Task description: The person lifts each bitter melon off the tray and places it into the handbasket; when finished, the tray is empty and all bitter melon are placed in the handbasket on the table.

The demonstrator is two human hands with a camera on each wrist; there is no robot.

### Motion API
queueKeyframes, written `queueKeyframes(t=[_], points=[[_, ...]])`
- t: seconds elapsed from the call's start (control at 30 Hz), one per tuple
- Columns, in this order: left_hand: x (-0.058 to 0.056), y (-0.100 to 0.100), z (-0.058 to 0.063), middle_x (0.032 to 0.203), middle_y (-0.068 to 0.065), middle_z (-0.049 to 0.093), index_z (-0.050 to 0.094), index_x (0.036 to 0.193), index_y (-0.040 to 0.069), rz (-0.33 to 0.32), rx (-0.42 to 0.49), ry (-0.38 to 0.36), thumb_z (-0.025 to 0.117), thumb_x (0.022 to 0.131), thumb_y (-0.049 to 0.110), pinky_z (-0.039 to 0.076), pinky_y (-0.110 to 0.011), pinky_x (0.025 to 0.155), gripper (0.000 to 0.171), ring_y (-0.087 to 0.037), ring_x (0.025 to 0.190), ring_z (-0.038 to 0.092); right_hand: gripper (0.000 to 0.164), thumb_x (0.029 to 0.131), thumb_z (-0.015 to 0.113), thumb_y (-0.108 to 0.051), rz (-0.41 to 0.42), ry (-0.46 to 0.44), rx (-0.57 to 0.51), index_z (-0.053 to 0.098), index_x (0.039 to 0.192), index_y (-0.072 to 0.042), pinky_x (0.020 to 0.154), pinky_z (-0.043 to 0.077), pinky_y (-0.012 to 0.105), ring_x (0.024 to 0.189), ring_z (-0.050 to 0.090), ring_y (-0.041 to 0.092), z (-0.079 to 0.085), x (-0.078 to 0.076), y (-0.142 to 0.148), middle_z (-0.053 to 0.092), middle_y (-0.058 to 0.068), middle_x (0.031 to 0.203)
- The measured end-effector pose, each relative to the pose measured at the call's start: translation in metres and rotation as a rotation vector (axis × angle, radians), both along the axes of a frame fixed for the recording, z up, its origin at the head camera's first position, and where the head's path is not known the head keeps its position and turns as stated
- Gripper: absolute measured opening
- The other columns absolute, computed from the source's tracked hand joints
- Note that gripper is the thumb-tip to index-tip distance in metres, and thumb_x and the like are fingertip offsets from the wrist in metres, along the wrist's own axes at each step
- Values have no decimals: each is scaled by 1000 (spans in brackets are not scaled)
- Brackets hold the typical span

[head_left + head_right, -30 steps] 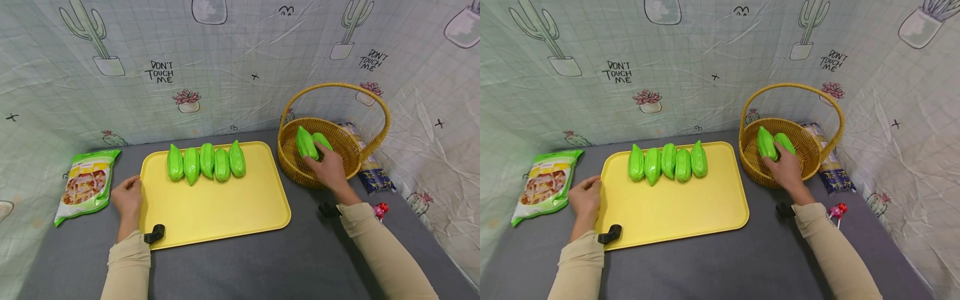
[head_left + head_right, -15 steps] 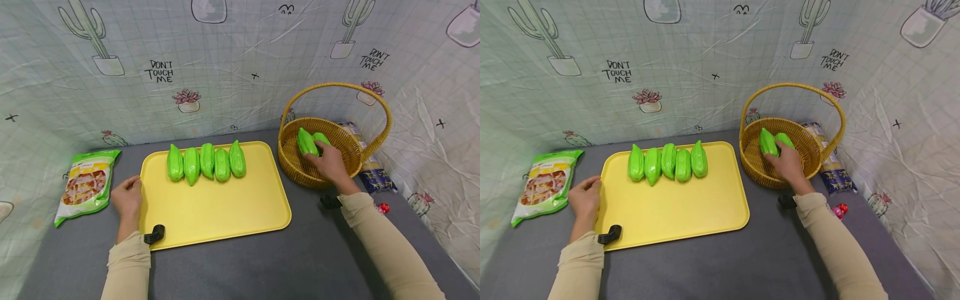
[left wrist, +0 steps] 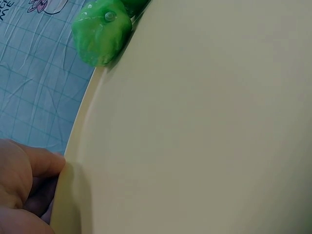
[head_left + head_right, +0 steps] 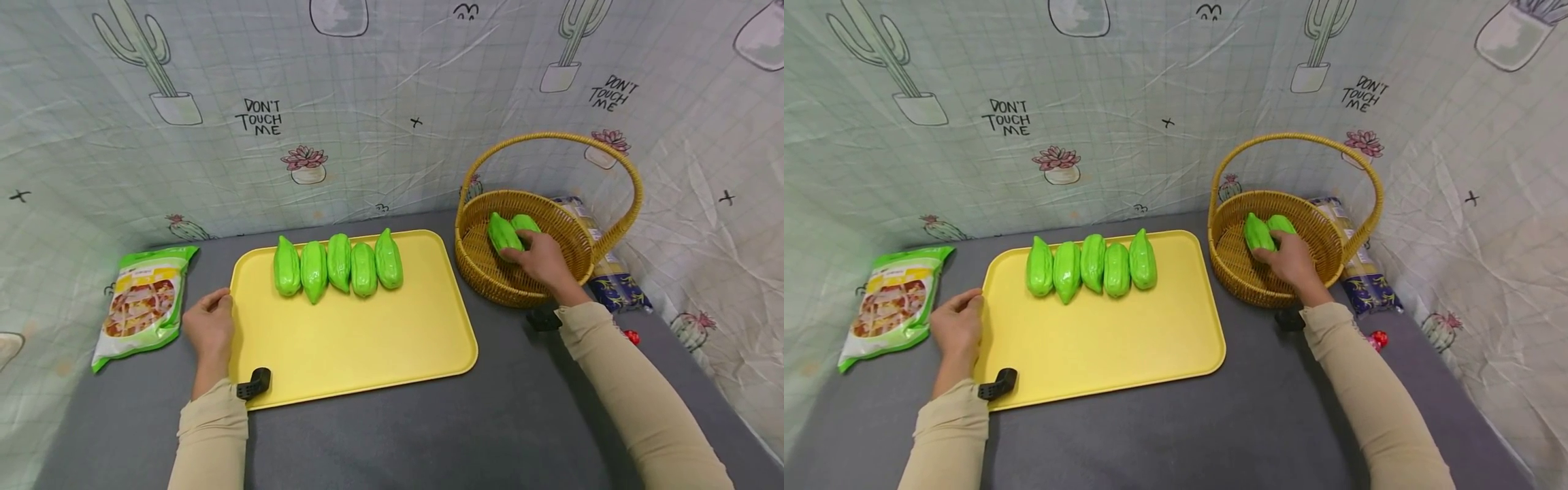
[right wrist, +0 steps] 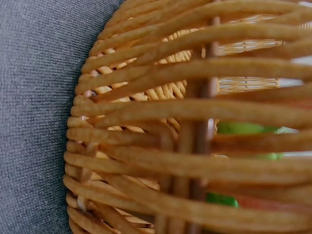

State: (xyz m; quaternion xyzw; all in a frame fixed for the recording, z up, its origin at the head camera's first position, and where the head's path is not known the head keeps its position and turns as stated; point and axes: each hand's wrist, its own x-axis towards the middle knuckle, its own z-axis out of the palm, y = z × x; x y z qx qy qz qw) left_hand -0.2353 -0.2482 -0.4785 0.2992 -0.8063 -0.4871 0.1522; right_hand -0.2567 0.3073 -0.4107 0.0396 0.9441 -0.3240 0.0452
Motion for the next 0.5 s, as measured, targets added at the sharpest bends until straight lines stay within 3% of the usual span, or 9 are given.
queueKeyframes(t=[0.3, 0.5], points=[[1, -1, -1, 125, -17, 68, 73, 125, 5, -10, -11, 41, 57, 103, 19, 40, -12, 78, 31, 4, 90, 50, 74, 102, 61, -35, -14, -38, 22, 34, 154, 9, 105, 43, 61, 131, 47, 50, -3, -5, 5, 44, 34, 148], [1, 0, 0, 125, -16, 68, 73, 125, 5, -9, -4, 45, 58, 103, 19, 40, -12, 79, 30, 3, 93, 51, 73, 102, 61, -33, -28, -39, 51, 34, 153, 11, 99, 45, 60, 123, 51, 49, -2, -5, 6, 47, 36, 143]])
